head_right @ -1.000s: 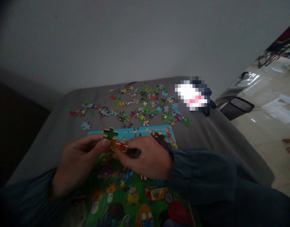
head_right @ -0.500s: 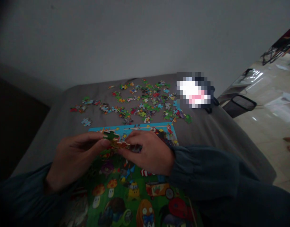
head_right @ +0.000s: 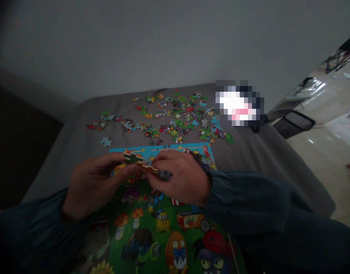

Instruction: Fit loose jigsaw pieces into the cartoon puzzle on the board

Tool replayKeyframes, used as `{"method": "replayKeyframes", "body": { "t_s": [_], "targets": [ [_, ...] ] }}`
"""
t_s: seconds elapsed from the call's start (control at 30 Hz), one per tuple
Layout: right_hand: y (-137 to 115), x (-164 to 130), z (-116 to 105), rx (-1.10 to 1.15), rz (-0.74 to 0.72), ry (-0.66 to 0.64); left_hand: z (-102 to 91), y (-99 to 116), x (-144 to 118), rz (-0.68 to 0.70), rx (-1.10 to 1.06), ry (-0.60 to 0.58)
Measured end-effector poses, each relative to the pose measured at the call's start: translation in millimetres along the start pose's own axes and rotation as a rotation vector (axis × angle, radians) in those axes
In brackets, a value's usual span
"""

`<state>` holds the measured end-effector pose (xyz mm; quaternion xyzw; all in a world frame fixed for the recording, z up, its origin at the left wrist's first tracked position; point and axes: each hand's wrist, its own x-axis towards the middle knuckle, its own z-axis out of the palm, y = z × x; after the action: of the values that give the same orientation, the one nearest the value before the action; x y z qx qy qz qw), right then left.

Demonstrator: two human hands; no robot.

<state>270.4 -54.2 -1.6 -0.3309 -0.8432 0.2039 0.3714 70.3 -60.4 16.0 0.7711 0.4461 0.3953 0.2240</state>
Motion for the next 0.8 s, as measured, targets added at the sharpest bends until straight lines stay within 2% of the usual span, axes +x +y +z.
{"method": "replayKeyframes", "body": {
  "t_s": [0.13,0.37,0.53,0.8],
  "targets": [
    [0.0,0.7,-1.0,-0.029,-0.028,-0.007,-2.9,2.6,3.7,0.050,0.002,-0.065],
    [2.2,-0.1,0.4,-0.073,-0.063,0.010,-3.7,1.6,3.4,0.058,-0.004,-0.079],
    [3.1,0.4,0.4,-0.112,-0.104,0.022,-3.9,1.7,3.2,0.045,-0.038,-0.082],
    [0.8,-0.7,1.2,-0.119,-0.111,0.027,-7.6,1.2,0.8,-0.002,-0.133,-0.168]
  ]
}}
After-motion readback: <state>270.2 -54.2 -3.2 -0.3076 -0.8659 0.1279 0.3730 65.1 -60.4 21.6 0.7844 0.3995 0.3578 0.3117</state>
